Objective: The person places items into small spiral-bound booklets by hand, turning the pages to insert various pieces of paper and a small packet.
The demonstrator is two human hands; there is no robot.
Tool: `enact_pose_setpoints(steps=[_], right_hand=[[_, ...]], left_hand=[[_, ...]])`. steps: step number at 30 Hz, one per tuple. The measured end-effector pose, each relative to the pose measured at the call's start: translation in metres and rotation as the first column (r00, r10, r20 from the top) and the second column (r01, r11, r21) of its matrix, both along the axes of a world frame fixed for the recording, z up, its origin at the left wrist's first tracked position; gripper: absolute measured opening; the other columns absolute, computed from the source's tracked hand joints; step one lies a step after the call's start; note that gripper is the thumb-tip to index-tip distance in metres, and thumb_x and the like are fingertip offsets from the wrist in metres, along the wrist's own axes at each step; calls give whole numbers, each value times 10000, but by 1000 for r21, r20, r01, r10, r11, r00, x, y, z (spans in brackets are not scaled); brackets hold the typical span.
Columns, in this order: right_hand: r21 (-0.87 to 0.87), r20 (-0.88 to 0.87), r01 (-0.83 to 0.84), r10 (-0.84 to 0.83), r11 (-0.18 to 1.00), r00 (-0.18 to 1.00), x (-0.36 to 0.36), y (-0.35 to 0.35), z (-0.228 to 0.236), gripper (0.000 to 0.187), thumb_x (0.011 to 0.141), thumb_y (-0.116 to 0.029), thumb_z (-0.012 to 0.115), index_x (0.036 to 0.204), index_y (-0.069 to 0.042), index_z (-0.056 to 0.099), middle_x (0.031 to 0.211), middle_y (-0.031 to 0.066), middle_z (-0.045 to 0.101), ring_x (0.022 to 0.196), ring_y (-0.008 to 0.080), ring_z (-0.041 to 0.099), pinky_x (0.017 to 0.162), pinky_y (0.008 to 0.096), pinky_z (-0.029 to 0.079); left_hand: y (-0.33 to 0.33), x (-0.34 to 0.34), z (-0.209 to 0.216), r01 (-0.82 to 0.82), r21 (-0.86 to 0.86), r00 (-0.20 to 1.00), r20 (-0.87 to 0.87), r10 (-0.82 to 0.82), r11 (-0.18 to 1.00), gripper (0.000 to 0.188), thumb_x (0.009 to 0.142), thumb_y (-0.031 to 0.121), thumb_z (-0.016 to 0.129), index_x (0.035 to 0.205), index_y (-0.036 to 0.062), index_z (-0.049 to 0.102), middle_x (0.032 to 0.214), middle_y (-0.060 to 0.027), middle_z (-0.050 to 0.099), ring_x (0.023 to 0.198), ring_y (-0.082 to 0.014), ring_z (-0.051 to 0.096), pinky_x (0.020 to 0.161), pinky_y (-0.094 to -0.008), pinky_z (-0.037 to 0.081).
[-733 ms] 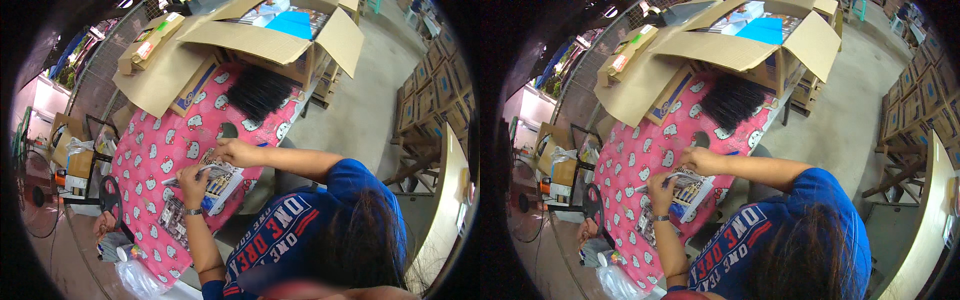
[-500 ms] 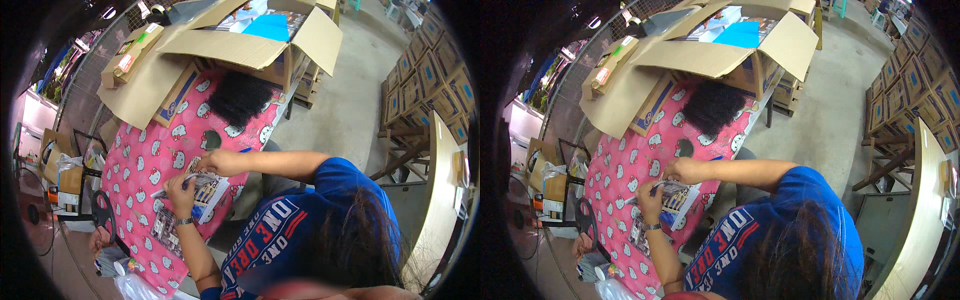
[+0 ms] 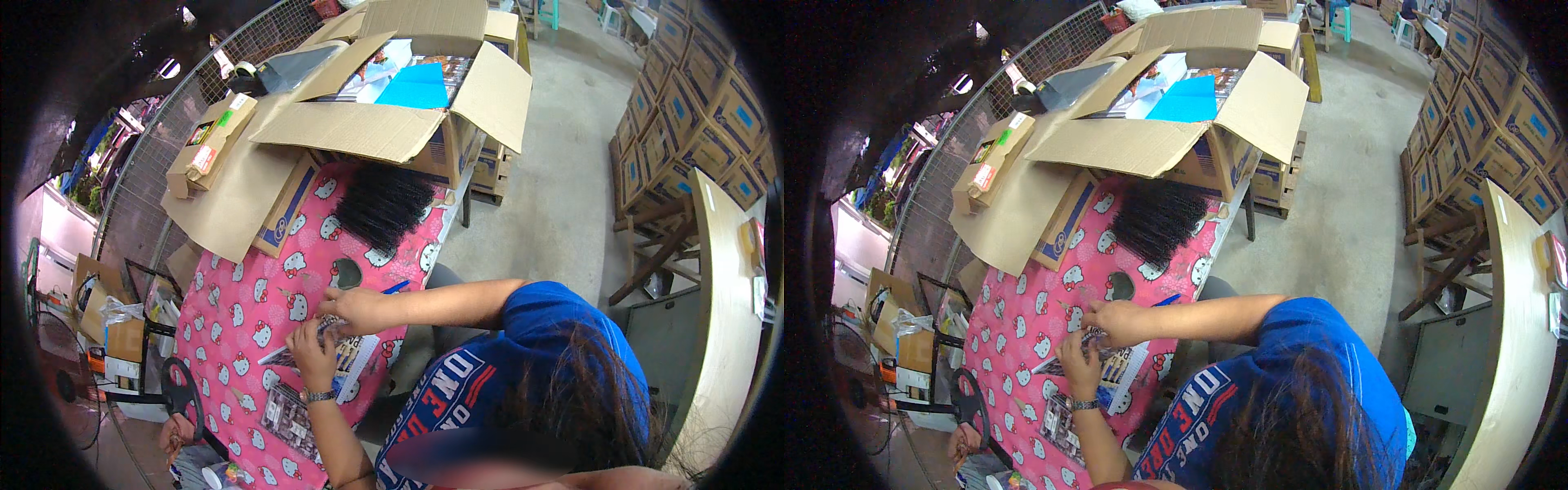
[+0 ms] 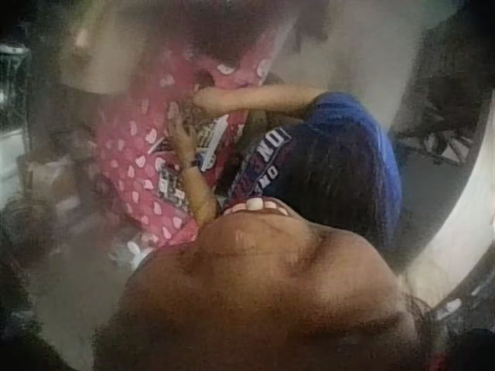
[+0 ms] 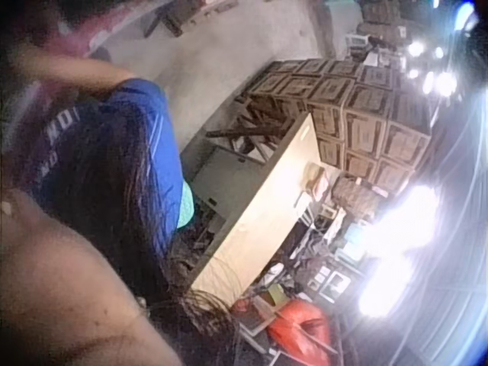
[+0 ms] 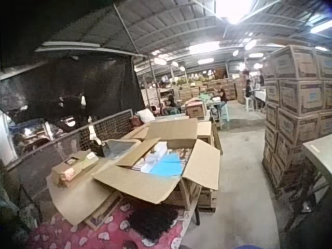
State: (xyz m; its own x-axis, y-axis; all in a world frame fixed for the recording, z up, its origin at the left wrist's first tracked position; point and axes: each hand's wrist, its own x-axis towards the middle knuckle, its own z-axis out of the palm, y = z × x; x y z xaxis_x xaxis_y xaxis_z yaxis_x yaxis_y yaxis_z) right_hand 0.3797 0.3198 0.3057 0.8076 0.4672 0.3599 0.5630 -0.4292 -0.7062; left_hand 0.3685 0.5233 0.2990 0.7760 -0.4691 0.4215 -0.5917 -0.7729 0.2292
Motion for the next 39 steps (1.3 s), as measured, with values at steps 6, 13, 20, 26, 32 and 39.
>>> enact_pose_setpoints(steps=[6, 13, 20, 26, 32, 39], right_hand=[[-133, -135, -34, 16, 991, 991, 3, 4, 26, 314, 874, -161, 620, 1158, -55, 541, 912, 195, 672, 870, 385, 661, 732, 481, 524], [-88, -395, -50, 11, 995, 919, 79, 8, -13, 682, 839, -229, 638, 1429, -47, 348, 1166, 267, 606, 1016, 370, 640, 861, 445, 507], [-524, 115, 87, -30, 847, 993, 128, -19, -153, 674, 706, -408, 750, 1298, -152, 556, 1364, 247, 476, 1245, 419, 469, 1026, 485, 399], [-63, -320, -324, 288, 944, 902, 84, -6, -33, 552, 768, -446, 756, 1155, -75, 626, 1031, 127, 632, 990, 266, 586, 881, 386, 463], [458, -557, -486, 666, 744, 496, 54, -16, -12, 267, 903, -279, 688, 989, -32, 631, 893, -18, 612, 868, 73, 540, 781, 262, 452], [380, -524, -498, 625, 779, 579, 48, -14, -38, 291, 964, -260, 599, 1123, -21, 646, 999, 18, 651, 934, 98, 553, 845, 288, 456]], left_hand=[[4, -3, 4, -17, 19, 1000, -22, 17, 1000, 237, 829, 158, 611, 1035, 43, 592, 945, -132, 619, 940, -316, 554, 910, -440, 368], [-2, -20, 14, -307, 180, 947, -43, 319, 935, 249, 829, 193, 632, 1054, 92, 600, 1161, -121, 598, 1272, -345, 434, 1101, -543, 255], [16, -22, -5, -195, -94, 974, -138, 182, 976, 307, 788, 241, 729, 1012, 89, 585, 1256, -141, 517, 1334, -427, 312, 1110, -586, 214], [22, -29, 2, -194, -74, 974, -133, 183, 978, 326, 748, 289, 766, 914, 56, 611, 995, -110, 576, 1042, -331, 484, 924, -499, 352], [-1, -30, 8, -120, -114, 981, -169, 100, 986, 356, 698, 255, 793, 906, 37, 605, 959, -126, 583, 1020, -333, 498, 910, -464, 375], [-4, -26, 17, -108, -193, 990, -106, 89, 975, 274, 740, 226, 782, 865, 55, 610, 914, -92, 584, 940, -309, 518, 863, -454, 387]])
